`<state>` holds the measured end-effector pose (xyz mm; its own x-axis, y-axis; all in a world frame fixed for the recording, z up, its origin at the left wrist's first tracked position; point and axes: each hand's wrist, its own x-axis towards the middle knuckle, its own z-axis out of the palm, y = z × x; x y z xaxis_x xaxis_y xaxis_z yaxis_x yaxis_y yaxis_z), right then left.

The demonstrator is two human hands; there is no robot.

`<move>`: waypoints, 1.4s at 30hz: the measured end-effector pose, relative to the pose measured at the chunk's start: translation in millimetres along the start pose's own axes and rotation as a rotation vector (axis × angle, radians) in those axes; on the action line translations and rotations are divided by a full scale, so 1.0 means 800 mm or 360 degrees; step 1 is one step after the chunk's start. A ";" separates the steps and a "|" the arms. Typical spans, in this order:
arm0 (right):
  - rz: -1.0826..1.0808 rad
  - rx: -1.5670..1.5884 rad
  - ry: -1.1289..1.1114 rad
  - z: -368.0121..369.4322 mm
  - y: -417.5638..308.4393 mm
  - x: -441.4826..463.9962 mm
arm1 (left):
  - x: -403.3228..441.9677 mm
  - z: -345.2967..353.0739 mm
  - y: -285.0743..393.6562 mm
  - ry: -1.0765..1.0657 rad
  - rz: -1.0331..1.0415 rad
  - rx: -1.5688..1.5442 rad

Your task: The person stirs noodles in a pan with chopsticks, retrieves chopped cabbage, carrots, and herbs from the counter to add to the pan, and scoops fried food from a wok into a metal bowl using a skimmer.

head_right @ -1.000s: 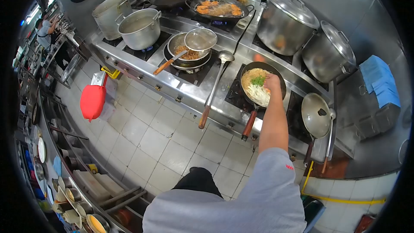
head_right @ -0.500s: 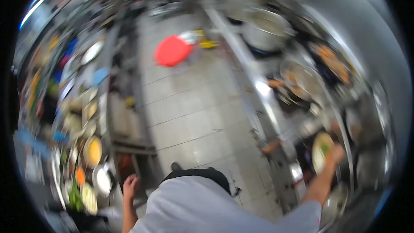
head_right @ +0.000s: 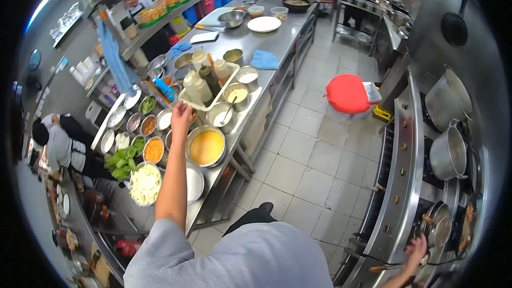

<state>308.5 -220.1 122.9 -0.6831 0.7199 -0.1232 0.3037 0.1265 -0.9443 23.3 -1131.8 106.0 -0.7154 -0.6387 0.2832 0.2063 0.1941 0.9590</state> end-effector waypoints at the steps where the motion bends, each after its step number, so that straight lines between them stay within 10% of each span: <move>1: -0.0026 -0.0090 -0.0205 0.053 0.001 -0.003 | 0.024 0.005 -0.012 -0.0042 0.0002 -0.0027; 5: 0.0150 -0.0007 -0.0578 0.290 -0.063 -0.103 | 0.158 0.058 -0.149 0.0301 0.0482 0.1075; 13: 0.0276 -0.0059 -0.1249 0.464 -0.019 -0.186 | 0.123 0.102 -0.120 0.0279 0.0538 0.0937; 17: -0.0425 -0.0157 -0.1112 0.512 -0.075 -0.189 | 0.104 0.102 -0.062 0.0111 0.0250 0.0816; 26: -0.1732 -0.0007 -0.1280 0.609 -0.341 -0.263 | -0.032 0.168 0.153 -0.0467 0.0879 0.0420; 29: -0.1750 0.0052 -0.1088 0.593 -0.321 -0.255 | -0.122 0.219 0.147 -0.0925 0.1024 0.0151; 32: -0.1501 0.0055 -0.1006 0.524 -0.279 -0.239 | -0.250 0.270 0.173 -0.1387 0.0319 -0.0542; 39: -0.0677 0.0174 -0.0379 0.267 -0.144 -0.262 | -0.486 0.323 0.201 -0.2170 0.0498 -0.0783; 42: -0.0812 0.0266 0.0218 0.147 -0.068 -0.281 | -0.568 0.325 0.208 -0.2892 -0.0233 -0.0893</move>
<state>367.4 -468.7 166.3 -0.6198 0.6795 0.3927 -0.1602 0.3803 -0.9109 209.0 -615.7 134.9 -0.4045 0.8875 0.2206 -0.0173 -0.2486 0.9684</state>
